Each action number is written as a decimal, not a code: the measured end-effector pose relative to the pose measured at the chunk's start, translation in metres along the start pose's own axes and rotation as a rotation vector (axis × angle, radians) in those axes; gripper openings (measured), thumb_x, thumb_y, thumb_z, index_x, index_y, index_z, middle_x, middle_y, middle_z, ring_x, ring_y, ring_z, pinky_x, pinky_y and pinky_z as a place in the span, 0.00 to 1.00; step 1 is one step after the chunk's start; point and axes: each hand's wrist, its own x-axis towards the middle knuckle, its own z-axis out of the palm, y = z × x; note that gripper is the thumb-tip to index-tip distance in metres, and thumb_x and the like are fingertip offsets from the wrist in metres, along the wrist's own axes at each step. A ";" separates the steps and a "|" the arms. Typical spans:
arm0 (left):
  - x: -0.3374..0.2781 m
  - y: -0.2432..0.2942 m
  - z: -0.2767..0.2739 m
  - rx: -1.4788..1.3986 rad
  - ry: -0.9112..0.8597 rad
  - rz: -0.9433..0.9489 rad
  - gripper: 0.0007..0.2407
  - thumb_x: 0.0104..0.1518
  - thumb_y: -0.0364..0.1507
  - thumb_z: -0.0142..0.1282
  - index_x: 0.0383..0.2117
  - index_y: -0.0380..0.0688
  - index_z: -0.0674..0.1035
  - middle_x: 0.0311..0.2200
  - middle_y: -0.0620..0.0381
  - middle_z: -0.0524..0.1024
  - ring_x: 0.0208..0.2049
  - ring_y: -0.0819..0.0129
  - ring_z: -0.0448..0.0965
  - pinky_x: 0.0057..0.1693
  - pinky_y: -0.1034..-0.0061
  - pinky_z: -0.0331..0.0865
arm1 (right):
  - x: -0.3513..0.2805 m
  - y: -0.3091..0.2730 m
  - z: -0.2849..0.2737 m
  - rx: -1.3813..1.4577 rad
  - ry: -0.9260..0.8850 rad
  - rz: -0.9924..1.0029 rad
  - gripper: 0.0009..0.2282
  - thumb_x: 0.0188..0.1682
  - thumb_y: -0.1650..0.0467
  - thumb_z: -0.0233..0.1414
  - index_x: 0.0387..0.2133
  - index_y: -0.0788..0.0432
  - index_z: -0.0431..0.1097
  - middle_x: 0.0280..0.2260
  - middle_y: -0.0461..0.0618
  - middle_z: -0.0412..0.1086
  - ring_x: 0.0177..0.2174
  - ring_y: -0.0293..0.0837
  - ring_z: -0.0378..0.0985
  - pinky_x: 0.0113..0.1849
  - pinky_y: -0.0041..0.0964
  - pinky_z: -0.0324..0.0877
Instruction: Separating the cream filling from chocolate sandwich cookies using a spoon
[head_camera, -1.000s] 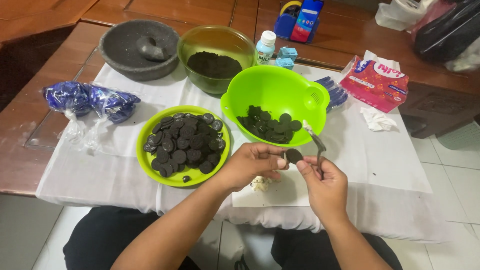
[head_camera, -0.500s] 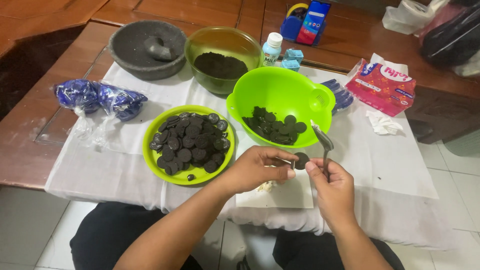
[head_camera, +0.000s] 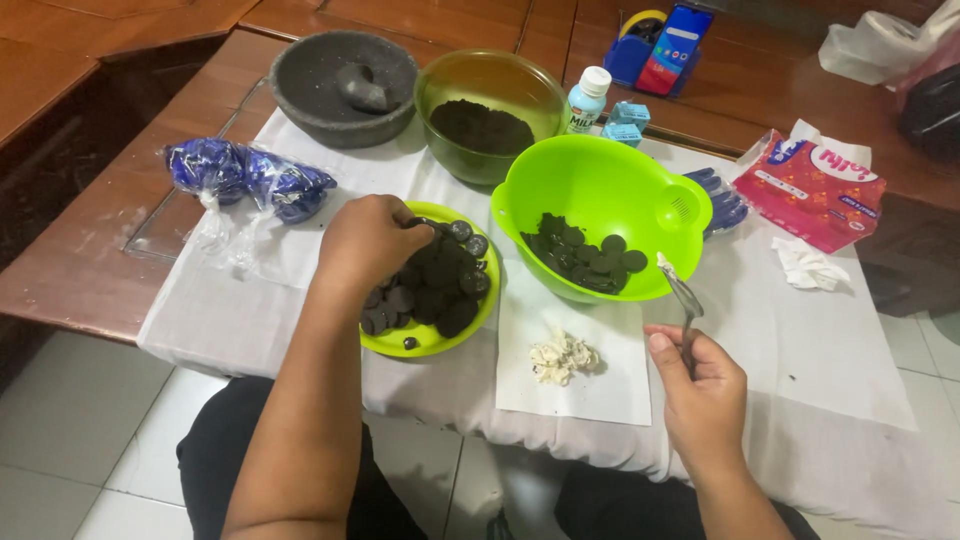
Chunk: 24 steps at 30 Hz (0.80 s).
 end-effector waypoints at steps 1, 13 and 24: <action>0.002 -0.001 0.002 -0.002 0.001 0.000 0.13 0.49 0.38 0.63 0.34 0.43 0.86 0.28 0.52 0.83 0.29 0.55 0.81 0.42 0.65 0.73 | 0.000 -0.001 0.000 -0.001 0.000 -0.002 0.08 0.53 0.76 0.53 0.41 0.71 0.73 0.39 0.54 0.77 0.35 0.37 0.73 0.43 0.26 0.67; -0.008 0.010 0.012 -0.096 0.043 0.166 0.16 0.46 0.34 0.65 0.41 0.43 0.85 0.41 0.48 0.82 0.38 0.50 0.82 0.49 0.62 0.74 | 0.004 0.017 -0.005 0.249 -0.133 -0.002 0.14 0.63 0.67 0.38 0.48 0.66 0.67 0.23 0.42 0.56 0.22 0.32 0.52 0.25 0.25 0.51; -0.047 0.061 0.106 -1.482 -0.541 0.356 0.20 0.51 0.14 0.62 0.52 0.34 0.77 0.48 0.47 0.80 0.46 0.65 0.79 0.57 0.72 0.75 | -0.014 0.015 0.011 0.367 -0.269 0.152 0.17 0.58 0.70 0.42 0.47 0.71 0.75 0.21 0.45 0.58 0.23 0.35 0.53 0.24 0.26 0.50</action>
